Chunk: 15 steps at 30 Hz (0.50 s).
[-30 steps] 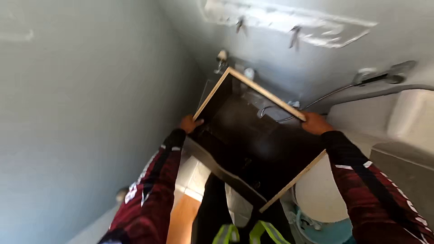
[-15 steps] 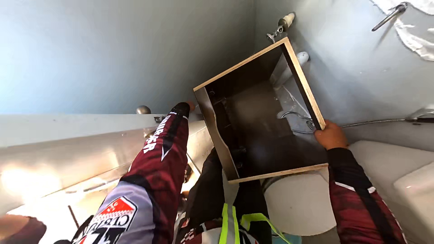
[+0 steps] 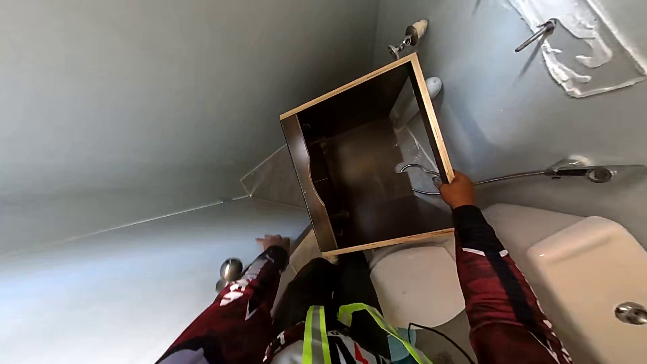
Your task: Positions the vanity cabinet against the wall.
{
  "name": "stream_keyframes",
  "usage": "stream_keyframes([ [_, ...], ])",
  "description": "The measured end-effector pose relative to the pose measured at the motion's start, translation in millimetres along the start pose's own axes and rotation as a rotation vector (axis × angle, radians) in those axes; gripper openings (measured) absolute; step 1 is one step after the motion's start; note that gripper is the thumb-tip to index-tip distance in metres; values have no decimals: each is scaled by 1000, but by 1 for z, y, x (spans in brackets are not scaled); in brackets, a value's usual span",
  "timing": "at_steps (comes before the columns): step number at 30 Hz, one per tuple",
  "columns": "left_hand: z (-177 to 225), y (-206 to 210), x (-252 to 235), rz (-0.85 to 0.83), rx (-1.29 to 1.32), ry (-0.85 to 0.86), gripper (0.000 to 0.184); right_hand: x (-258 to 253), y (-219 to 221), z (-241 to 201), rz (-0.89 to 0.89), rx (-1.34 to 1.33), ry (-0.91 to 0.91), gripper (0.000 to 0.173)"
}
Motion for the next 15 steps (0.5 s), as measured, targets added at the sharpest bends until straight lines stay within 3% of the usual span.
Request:
stream_keyframes([
  [4,-1,48,13,-67,-77,45,60,1,-2,-3,21,-26,13,37],
  [10,-22,114,24,-117,-112,35,50,-2,1,4,21,-33,11,37],
  [15,-33,141,44,-134,-139,37,36,-12,5,8,-14,-33,-2,34],
])
Point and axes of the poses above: each hand's wrist, its own x-axis away from the middle knuckle, its own y-axis out of the palm, z = x × y, the point moved 9 cm from there along -x, towards the middle knuckle, and after that the axes turned 3 degrees about y, right-handed, at the moved point
